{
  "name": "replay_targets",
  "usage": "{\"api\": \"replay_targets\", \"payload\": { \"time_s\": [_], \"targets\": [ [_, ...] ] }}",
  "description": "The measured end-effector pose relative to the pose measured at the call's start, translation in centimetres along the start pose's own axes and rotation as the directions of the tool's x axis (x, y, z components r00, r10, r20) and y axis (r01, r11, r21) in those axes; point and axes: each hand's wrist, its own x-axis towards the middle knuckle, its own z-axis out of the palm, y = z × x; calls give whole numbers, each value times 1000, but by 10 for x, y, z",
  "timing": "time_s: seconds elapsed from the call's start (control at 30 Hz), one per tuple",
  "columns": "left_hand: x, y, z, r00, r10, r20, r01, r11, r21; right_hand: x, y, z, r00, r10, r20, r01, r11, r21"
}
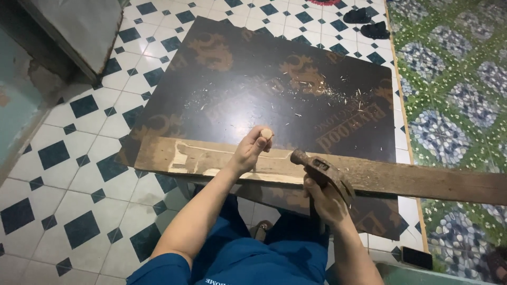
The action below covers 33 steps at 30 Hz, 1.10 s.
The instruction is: Using a hammer and a wooden chisel to carve or mark a line into a wooden board.
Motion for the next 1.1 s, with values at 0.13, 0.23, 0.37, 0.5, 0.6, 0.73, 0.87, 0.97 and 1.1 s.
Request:
{"api": "replay_targets", "payload": {
  "time_s": [0.13, 0.23, 0.37, 0.5, 0.6, 0.73, 0.87, 0.97, 1.1],
  "targets": [
    [-3, 37, 10, 998, 36, 56, -31, 996, -79, -1, -2, -5, 996, -86, -10, 86, 996, -33],
    [-2, 24, 10, 995, 74, 72, -62, 985, -164, -9, -4, -9, 1000, -11, -1, 10, 995, -101],
    [4, -4, 0, 999, 53, -2, -53, 995, -86, -15, 0, -10, 997, 78, 27, -69, 971, -229],
    [8, 14, -5, 989, 48, -140, -61, 994, -90, -19, -11, -16, 991, 137, -2, -133, 958, -252],
    [7, 16, -4, 989, 60, -138, -67, 996, -52, 0, 3, -19, 979, 190, 74, -153, 925, -349],
    [-2, 15, -5, 979, 116, -167, -129, 989, -69, 7, -12, -25, 986, 167, 29, -156, 963, -220],
    [-24, 10, -3, 950, 169, -263, -199, 975, -94, -2, -27, -24, 999, -17, -49, 8, 984, -178],
    [-34, 14, 5, 923, 188, -335, -239, 964, -119, -5, -17, -19, 998, -48, -28, 41, 979, -201],
    [-40, 15, 13, 908, 211, -362, -267, 958, -109, -7, -31, -21, 996, -86, 33, 91, 974, -206]
  ]
}}
